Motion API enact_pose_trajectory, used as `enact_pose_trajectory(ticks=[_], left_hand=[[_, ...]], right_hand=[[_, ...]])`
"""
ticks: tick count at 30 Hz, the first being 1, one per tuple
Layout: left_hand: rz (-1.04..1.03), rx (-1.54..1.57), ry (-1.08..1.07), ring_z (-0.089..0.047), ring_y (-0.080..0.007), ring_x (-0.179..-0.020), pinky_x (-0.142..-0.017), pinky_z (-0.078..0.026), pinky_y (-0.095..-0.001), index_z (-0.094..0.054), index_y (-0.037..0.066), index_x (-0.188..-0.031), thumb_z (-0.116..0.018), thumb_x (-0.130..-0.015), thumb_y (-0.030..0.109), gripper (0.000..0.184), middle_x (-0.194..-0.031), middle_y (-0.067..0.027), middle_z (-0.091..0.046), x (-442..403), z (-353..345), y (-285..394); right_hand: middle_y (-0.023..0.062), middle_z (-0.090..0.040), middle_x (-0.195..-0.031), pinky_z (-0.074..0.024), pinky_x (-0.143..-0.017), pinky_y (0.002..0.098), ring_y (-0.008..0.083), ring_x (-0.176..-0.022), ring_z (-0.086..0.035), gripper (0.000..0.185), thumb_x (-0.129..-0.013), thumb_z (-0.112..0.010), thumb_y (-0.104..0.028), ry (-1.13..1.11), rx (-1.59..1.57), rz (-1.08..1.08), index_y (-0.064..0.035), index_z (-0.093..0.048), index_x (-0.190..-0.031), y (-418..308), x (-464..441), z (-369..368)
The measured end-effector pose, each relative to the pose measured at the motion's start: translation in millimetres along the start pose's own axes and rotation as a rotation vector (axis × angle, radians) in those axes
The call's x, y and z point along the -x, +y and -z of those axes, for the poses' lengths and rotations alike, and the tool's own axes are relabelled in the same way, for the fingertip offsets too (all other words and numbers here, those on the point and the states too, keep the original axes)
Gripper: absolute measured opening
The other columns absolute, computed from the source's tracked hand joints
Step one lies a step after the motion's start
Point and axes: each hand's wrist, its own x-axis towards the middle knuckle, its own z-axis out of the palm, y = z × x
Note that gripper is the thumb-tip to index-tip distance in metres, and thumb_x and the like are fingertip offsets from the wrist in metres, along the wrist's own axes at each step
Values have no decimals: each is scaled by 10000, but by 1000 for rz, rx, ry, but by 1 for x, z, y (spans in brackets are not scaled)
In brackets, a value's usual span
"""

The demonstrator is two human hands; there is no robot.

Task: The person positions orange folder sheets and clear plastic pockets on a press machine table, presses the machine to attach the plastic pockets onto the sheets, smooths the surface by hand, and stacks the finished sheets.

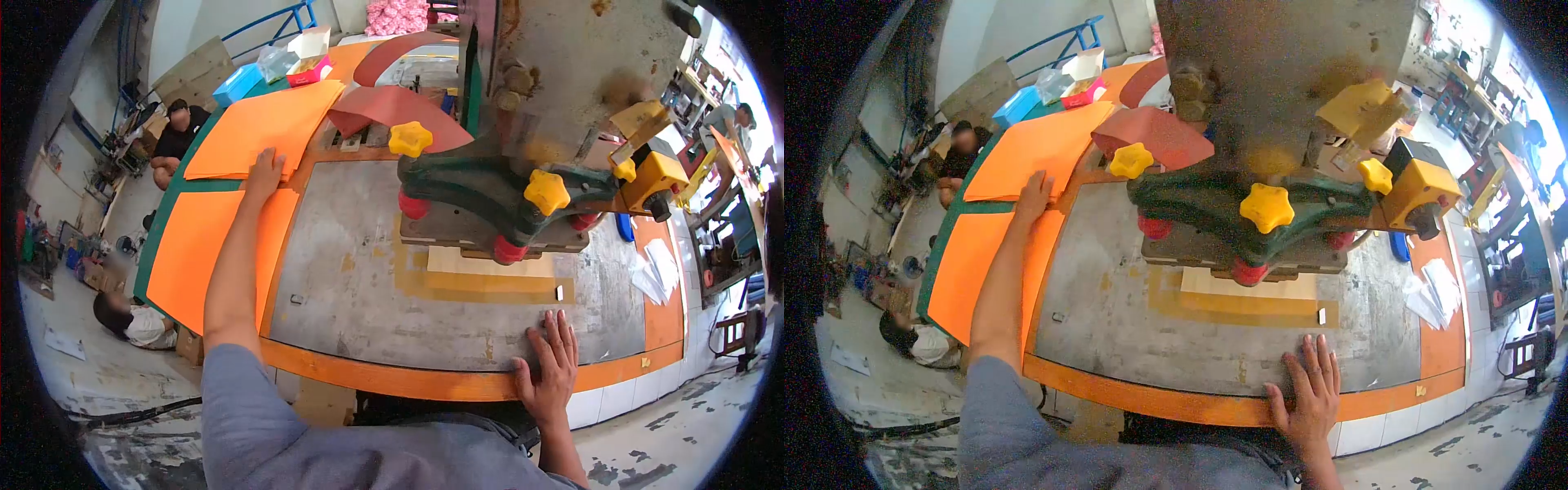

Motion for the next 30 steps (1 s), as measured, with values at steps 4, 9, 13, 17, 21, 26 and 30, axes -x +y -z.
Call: enact_pose_trajectory(ticks=[4, 9, 13, 17, 21, 26, 30], left_hand=[[-31, -14, -12, -475, -410, -1514, -1235, -391, -544, -534, -16, -1547, -462, -1127, 538, 699, -1617, -259, -517, -26, -11, -8], [57, -48, -16, -462, -372, -1534, -1225, -370, -619, -553, 50, -1545, -457, -1118, 551, 664, -1656, -180, -497, -27, -4, 14], [57, -37, 9, -413, -414, -1560, -1254, -302, -686, -480, 39, -1604, -444, -1121, 564, 714, -1679, -221, -456, -39, -25, -9], [-32, 178, 116, -454, -440, -1507, -1251, -376, -496, -435, -25, -1616, -499, -1114, 527, 749, -1637, -291, -472, -39, -44, -46], [123, 434, -15, -501, -409, -1457, -1193, -430, -499, -361, 77, -1691, -511, -1132, 478, 704, -1652, -242, -459, -4, -22, -23], [138, 217, -206, -336, -368, -1579, -1266, -342, -490, -304, 85, -1718, -506, -1148, 473, 718, -1739, -199, -336, 118, 44, 23], [153, 78, -315, -204, -336, -1676, -1325, -271, -483, -259, 92, -1741, -501, -1162, 469, 732, -1808, -166, -238, 215, 94, 64]], right_hand=[[203, -564, -1617, -323, -1274, 596, 444, -1559, -444, 432, -935, -774, -326, 66, 0, -29, -34, -764, -1255, -8, -3, 1], [206, -555, -1624, -324, -1274, 586, 445, -1561, -440, 430, -927, -782, -319, 85, -7, -21, -34, -762, -1249, -9, -3, 0], [205, -550, -1628, -323, -1279, 581, 429, -1566, -439, 462, -916, -800, -355, 54, -3, -10, -41, -763, -1252, -6, -3, 6], [198, -541, -1637, -332, -1285, 564, 401, -1577, -434, 486, -921, -809, -396, 103, -7, 0, -50, -764, -1259, 1, 0, 5], [186, -516, -1660, -333, -1295, 541, 362, -1591, -422, 476, -963, -788, -418, 133, -18, -12, -53, -757, -1268, 3, 5, 3], [161, -539, -1645, -332, -1296, 521, 341, -1592, -427, 470, -973, -787, -419, 113, -76, 30, -96, -738, -1312, 5, 6, 7], [162, -535, -1648, -331, -1294, 525, 344, -1593, -424, 475, -977, -784, -429, 124, -76, 51, -97, -734, -1313, 5, 3, 8]])
